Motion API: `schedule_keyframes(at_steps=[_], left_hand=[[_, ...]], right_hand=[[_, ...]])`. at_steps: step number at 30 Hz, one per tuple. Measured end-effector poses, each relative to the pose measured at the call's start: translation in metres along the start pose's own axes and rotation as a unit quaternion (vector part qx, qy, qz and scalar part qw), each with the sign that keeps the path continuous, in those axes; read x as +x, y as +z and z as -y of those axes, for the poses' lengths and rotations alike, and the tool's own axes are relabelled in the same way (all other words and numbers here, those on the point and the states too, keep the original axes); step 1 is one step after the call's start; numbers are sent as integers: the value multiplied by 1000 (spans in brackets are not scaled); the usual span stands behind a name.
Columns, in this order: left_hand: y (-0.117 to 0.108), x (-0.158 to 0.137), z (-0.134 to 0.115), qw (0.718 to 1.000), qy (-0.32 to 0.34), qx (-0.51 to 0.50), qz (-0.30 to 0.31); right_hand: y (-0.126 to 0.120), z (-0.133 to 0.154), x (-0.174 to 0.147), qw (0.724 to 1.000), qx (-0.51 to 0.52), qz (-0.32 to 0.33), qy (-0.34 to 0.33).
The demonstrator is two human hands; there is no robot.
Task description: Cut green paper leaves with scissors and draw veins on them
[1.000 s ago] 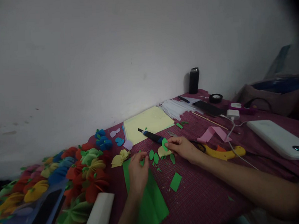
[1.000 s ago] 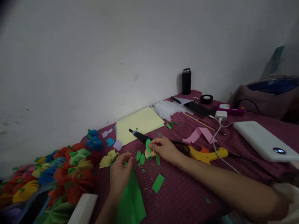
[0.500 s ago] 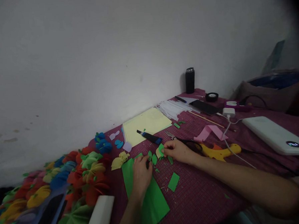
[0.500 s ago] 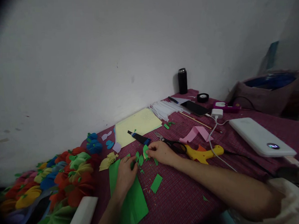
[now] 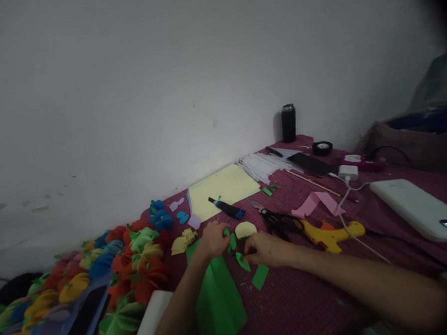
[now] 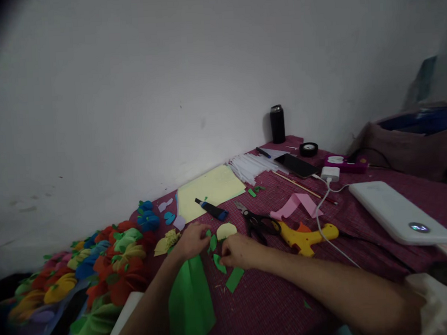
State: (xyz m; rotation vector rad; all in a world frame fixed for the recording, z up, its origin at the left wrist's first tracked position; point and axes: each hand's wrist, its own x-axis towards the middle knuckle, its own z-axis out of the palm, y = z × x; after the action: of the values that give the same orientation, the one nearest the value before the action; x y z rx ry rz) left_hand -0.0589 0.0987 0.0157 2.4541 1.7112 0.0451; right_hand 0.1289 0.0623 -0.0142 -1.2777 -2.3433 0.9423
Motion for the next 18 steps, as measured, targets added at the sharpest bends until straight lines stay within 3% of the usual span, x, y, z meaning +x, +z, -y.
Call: schedule_keyframes(at_steps=[5,10,18], left_hand=[[-2,18,0,994,32,43,95],[-2,25,3,988,41,37,144],[-2,29,8,987,55,-78,129]], right_hand=[[-21,7,-7,993,-68,-95,-2],[-25,4,-6,989,-88,-119,-5],[-22,0,-2,990,-60,-125,6]])
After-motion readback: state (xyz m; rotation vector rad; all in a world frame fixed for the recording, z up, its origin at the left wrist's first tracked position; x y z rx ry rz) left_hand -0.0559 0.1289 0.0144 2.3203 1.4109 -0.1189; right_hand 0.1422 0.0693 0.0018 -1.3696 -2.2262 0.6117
